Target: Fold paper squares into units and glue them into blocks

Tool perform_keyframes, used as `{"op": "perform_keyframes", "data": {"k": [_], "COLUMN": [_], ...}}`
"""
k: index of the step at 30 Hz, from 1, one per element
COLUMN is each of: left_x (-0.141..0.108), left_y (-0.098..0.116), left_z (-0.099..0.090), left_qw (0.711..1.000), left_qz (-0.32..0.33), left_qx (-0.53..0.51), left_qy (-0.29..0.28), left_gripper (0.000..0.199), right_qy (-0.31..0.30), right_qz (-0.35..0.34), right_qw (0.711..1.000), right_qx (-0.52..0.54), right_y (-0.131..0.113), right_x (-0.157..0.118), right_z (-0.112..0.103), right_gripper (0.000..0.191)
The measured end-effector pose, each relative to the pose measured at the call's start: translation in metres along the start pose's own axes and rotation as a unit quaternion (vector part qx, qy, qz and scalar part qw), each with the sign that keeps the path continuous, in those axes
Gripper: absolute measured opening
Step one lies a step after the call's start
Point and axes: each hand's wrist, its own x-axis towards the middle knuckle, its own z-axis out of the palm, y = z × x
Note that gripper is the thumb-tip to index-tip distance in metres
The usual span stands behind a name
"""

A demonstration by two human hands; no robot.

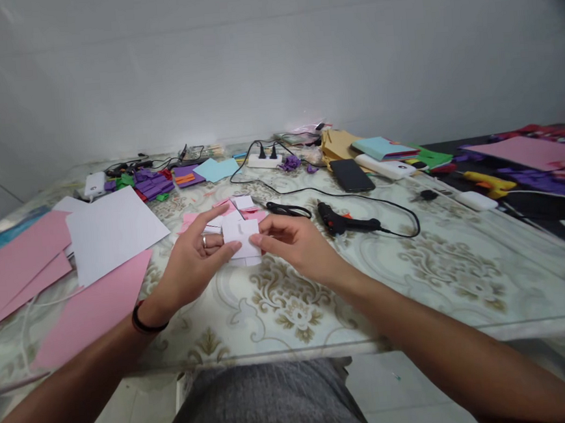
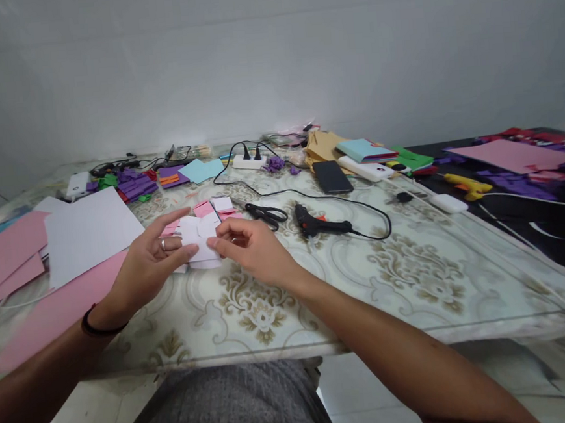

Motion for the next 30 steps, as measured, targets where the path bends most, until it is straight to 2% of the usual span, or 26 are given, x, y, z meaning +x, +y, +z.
{"op": "perform_keyframes", "data": {"k": [2,3,10,13,16,19,24,30], "left_x": [0.0019,0.0027,0.0038,0.004,0.0033,0.0011,-0.0008,0.003], "left_y": [0.0009,0.0014,0.0038,0.0061,0.0073,0.0057,0.0034,0.0036], "left_z": [-0.0013,-0.0018,-0.0014,-0.0016,-0.0026,-0.0038,-0.0039,0.0], "left_qw": [1.0,1.0,0.999,0.998,0.994,0.993,0.994,1.0], "left_qz": [-0.012,-0.014,-0.031,-0.029,-0.009,0.005,0.02,-0.005], "left_qx": [0.013,0.02,-0.004,0.048,0.107,0.116,0.104,0.018], "left_qy": [-0.005,-0.007,-0.018,-0.034,-0.019,-0.01,-0.013,-0.003], "left_gripper": [0.034,0.031,0.037,0.033,0.034,0.032,0.034,0.039], "right_qy": [0.002,0.003,0.02,0.021,0.003,-0.013,-0.003,0.026], "right_qz": [-0.007,-0.009,-0.014,-0.02,-0.008,0.002,-0.016,-0.022], "right_qw": [1.0,1.0,0.999,0.999,1.0,0.999,0.997,0.999], "right_qx": [-0.013,-0.018,-0.022,-0.02,-0.023,-0.045,-0.074,-0.005], "right_y": [0.0,0.0001,-0.0011,-0.0009,-0.0004,-0.001,-0.0023,0.0022], "right_x": [-0.0008,-0.001,-0.001,-0.0011,-0.0012,-0.0012,-0.0015,0.0009], "right_z": [0.0003,0.0004,0.0016,0.0013,0.0004,-0.0003,-0.0001,0.001], "right_gripper": [0.029,0.028,0.032,0.033,0.032,0.032,0.032,0.03]}}
